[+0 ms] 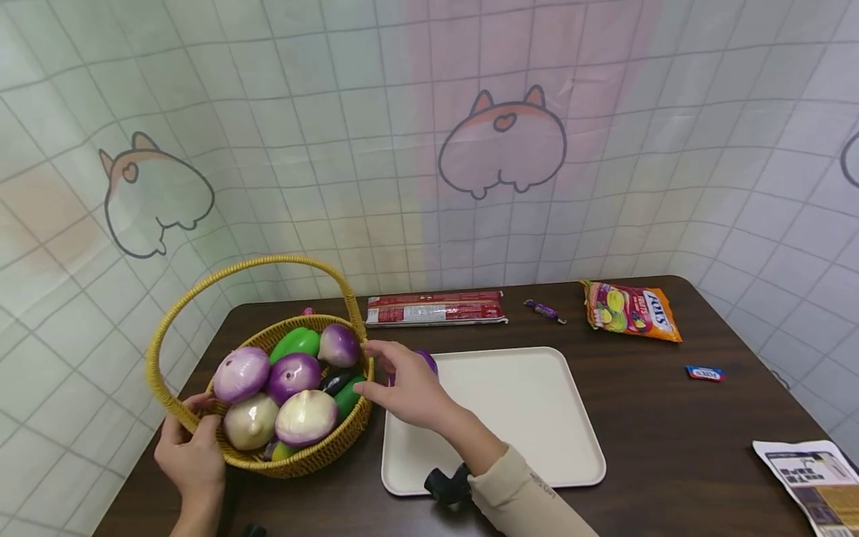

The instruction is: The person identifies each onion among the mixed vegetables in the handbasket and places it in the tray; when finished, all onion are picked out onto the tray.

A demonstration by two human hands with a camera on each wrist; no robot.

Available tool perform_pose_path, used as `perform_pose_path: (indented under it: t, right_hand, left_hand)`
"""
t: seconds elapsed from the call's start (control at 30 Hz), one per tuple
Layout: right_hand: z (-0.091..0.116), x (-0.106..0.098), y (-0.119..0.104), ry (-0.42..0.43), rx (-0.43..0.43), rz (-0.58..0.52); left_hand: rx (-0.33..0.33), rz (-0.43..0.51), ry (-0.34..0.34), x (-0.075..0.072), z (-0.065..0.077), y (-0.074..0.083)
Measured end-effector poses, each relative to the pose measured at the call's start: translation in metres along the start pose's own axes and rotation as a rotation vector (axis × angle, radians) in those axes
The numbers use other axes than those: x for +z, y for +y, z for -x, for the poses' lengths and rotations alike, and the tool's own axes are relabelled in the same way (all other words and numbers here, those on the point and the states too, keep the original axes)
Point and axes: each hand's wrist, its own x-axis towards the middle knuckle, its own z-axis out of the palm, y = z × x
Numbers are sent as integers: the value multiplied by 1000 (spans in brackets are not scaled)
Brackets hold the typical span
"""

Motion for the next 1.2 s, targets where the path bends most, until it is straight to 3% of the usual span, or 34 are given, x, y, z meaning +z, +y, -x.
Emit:
perform_pose_path:
  t: [0.33, 0.53, 0.8, 1.1, 1.2]
  right_hand:
    - [-6, 37, -13, -71, -84, -63]
    - [-5, 57, -14, -121, -94, 89]
    - [-3, 77, -12, -69, -211, 390]
    - [-3, 84, -10, -14, -224, 456]
    - [-2, 83, -10, -15, -223, 455]
  left_hand:
    - [17, 1, -26, 3, 2, 12]
    - [23, 0, -23, 2, 1, 10]
    - [18, 16, -16, 3, 6, 34]
    - [11, 32, -15, 4, 7, 37]
    - [6, 28, -10, 3, 6, 28]
